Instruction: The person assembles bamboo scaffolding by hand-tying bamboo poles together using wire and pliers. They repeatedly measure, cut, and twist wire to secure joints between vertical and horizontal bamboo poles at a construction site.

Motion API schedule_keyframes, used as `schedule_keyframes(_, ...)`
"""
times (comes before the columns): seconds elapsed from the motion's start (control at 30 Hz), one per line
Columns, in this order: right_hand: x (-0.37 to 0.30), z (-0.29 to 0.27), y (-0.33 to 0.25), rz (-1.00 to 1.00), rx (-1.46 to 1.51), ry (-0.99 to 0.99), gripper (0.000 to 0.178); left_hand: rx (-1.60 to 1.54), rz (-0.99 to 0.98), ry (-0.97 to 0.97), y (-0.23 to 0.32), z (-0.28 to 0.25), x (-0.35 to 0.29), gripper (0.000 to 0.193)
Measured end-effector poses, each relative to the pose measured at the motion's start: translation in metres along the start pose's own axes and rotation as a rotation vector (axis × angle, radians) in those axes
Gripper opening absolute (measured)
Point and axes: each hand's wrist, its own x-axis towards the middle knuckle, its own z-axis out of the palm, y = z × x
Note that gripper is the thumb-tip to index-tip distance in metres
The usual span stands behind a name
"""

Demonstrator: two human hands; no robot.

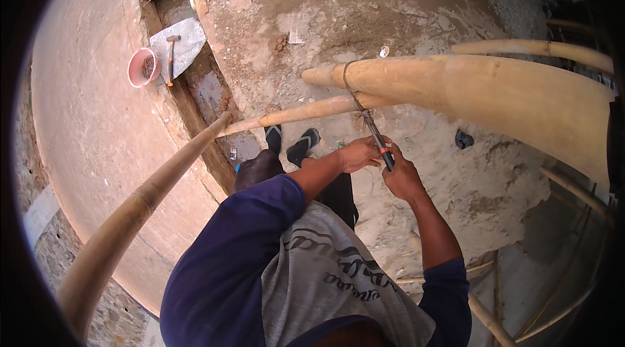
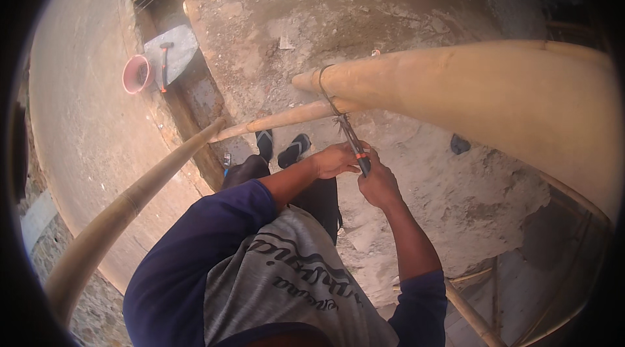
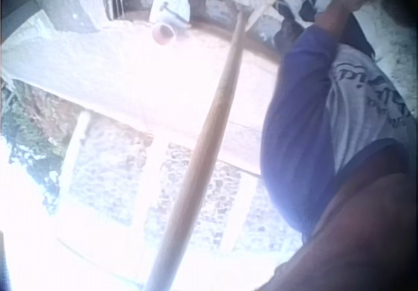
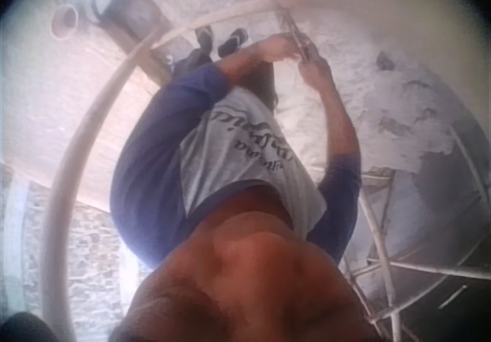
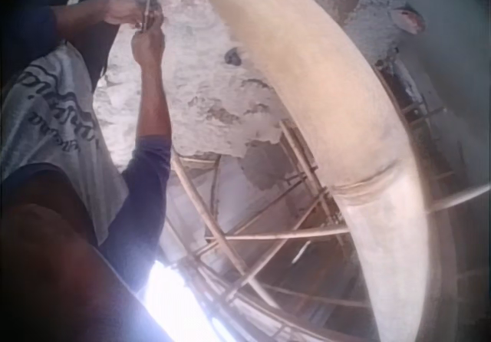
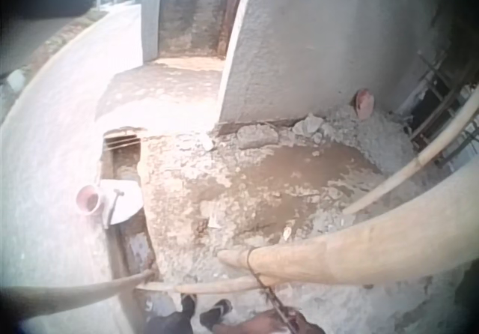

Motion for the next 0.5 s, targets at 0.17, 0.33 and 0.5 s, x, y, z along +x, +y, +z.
schedule_keyframes(0.17, 0.01, 0.048, 0.019, -0.033, 0.891, -0.322, 0.041, 0.107, -0.05, -0.027, 0.003, -0.027, -0.031, 0.061)
schedule_keyframes(0.33, 0.014, 0.085, 0.024, -0.213, 1.792, -0.733, 0.037, -0.37, -0.077, -0.156, 0.012, -0.028, -0.03, 0.044)
schedule_keyframes(0.5, 0.018, 0.073, 0.043, -0.071, 1.589, -0.791, 0.041, -0.482, 0.023, -0.101, -0.011, -0.015, 0.014, 0.024)
